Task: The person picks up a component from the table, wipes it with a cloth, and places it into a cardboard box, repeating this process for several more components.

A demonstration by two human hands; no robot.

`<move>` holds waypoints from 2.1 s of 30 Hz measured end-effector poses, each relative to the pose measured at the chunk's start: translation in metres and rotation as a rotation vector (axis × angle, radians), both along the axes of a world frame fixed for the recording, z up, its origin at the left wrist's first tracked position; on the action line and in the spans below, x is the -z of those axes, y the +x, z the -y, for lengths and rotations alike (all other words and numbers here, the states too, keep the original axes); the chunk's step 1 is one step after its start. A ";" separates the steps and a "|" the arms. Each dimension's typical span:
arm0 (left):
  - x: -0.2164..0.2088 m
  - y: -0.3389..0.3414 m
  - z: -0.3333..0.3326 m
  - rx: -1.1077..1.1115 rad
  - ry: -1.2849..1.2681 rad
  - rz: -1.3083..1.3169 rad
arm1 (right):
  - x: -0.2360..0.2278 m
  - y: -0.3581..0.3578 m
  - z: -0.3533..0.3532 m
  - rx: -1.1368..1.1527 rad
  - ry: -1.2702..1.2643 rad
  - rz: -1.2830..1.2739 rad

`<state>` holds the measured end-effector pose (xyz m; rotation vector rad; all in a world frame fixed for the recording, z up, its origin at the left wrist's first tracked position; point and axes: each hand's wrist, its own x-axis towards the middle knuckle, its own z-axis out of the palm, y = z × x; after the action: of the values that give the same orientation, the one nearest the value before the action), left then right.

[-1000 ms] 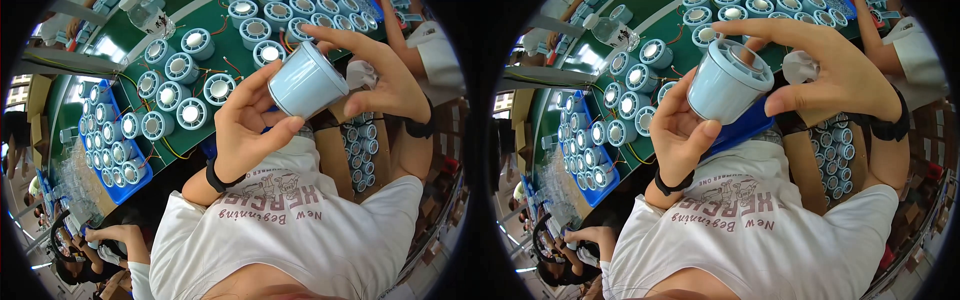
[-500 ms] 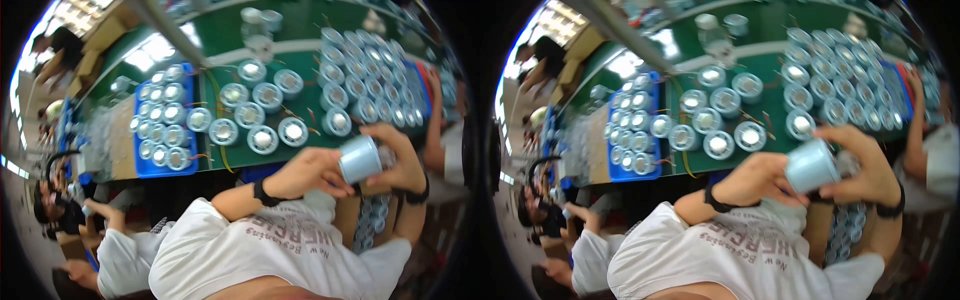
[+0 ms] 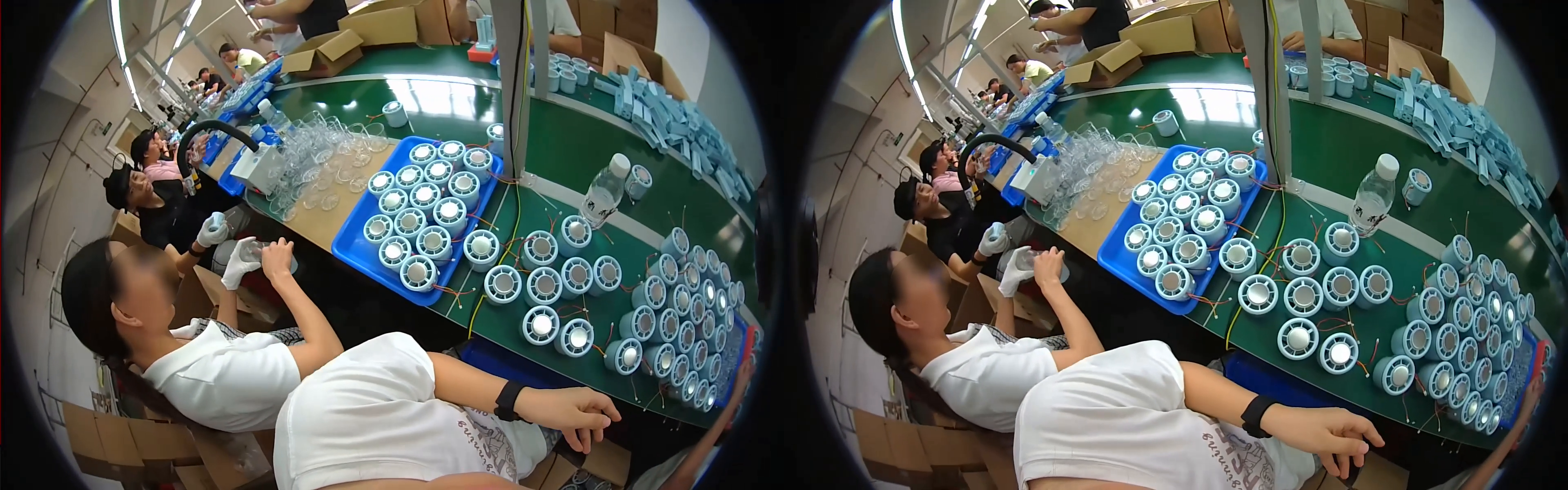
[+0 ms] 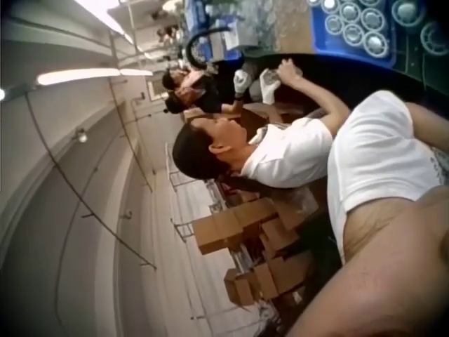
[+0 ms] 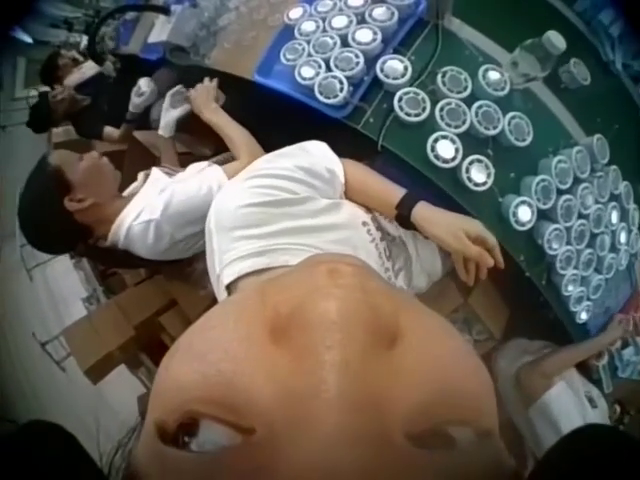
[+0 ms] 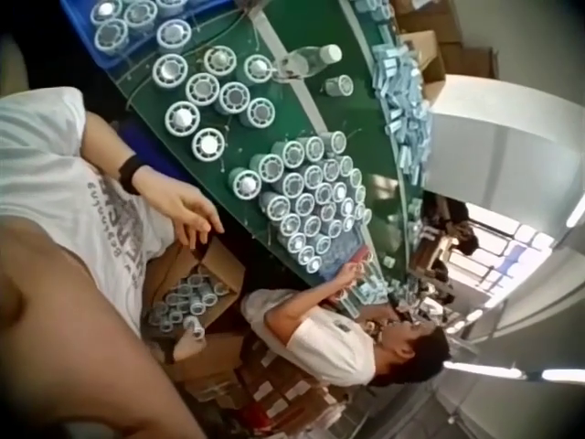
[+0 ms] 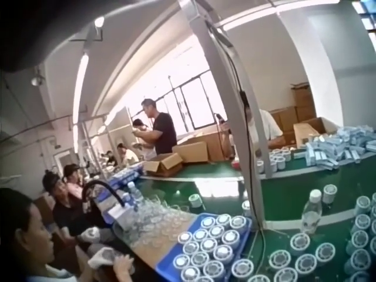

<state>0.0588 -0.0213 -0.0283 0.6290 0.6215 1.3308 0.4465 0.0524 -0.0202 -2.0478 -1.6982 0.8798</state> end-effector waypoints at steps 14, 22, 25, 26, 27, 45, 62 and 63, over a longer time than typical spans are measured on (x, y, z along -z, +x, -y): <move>-0.005 0.024 -0.010 0.122 0.007 -0.061 | 0.122 0.022 -0.023 0.105 -0.012 0.119; -0.006 0.031 -0.011 0.239 -0.003 -0.010 | 0.199 0.117 0.007 0.284 0.041 0.185; -0.020 0.013 0.002 0.109 -0.094 -0.132 | 0.235 0.119 -0.022 0.297 0.051 0.272; -0.026 0.011 0.000 0.082 -0.081 -0.206 | 0.240 0.132 -0.007 0.382 0.046 0.385; -0.030 0.012 0.003 0.031 -0.099 -0.301 | 0.212 0.105 -0.011 0.314 0.004 -0.046; -0.012 0.011 0.001 0.119 -0.039 -0.108 | -0.144 -0.196 -0.034 -0.344 0.487 -0.423; -0.037 -0.071 0.078 -0.262 0.175 -0.404 | 0.003 -0.576 -0.438 -1.223 0.337 0.673; -0.036 -0.072 0.079 -0.286 0.187 -0.345 | -0.005 -0.585 -0.438 -1.239 0.348 0.667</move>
<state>-0.0133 -0.1002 0.0077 0.9622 0.8981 1.5728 -0.1386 0.4903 -0.0149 -0.9113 -3.2494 0.0433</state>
